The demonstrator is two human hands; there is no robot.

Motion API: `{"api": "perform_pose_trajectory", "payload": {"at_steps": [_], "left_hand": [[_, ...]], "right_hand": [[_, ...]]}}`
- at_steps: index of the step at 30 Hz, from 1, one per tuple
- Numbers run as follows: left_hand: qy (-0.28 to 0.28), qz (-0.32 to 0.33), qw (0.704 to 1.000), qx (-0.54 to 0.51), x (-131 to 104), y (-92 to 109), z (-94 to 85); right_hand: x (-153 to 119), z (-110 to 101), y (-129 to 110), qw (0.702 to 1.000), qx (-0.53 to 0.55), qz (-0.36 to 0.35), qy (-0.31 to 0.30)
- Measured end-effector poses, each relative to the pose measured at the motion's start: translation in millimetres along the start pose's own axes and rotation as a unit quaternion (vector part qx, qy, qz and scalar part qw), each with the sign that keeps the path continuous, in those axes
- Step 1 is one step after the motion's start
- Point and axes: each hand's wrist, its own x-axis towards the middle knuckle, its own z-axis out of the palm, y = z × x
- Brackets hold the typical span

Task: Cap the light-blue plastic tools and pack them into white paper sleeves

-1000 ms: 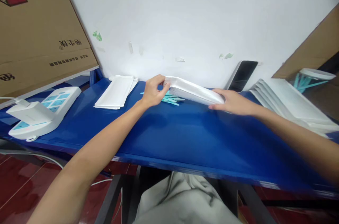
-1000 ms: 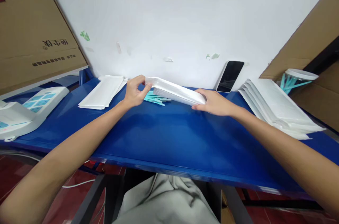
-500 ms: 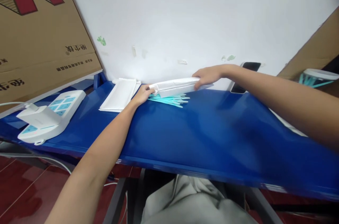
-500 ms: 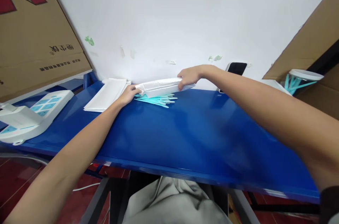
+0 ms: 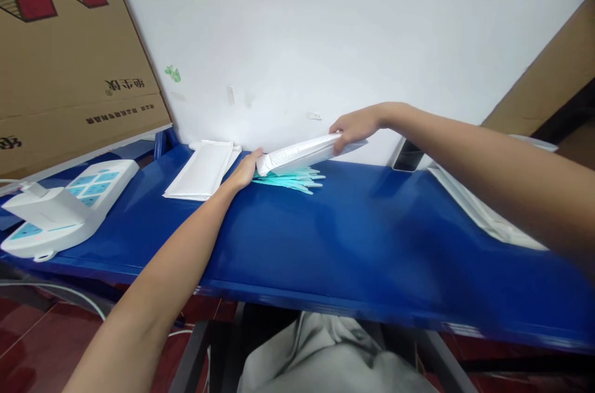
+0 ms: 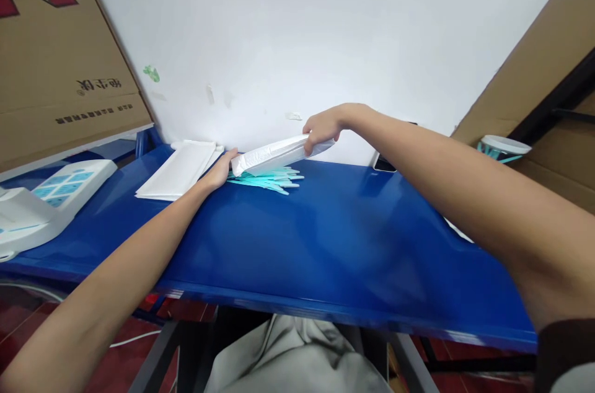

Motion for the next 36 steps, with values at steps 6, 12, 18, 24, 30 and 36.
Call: {"api": "perform_pose_trajectory", "payload": {"at_steps": [6,12,18,24,30,36], "left_hand": [[0.002,0.028,0.990,0.137,-4,7,1.9],[-0.003,0.042,0.968,0.247,-12,17,5.5],[-0.022,0.079,0.940,0.330,-18,22,10.6],[0.006,0.082,0.935,0.346,-16,19,10.3],[0.020,0.082,0.939,0.333,-14,15,7.7],[0.029,0.068,0.943,0.325,-13,15,6.1]], "right_hand": [[-18,-7,20,0.999,-0.003,0.032,-0.011],[-34,-11,41,0.998,0.008,0.056,-0.020],[-30,-9,36,0.999,0.024,0.038,-0.004],[-24,-7,16,0.999,0.042,0.017,-0.025],[-22,-4,4,0.996,0.075,0.033,-0.021],[-20,-7,5,0.993,0.106,0.049,-0.007]]}}
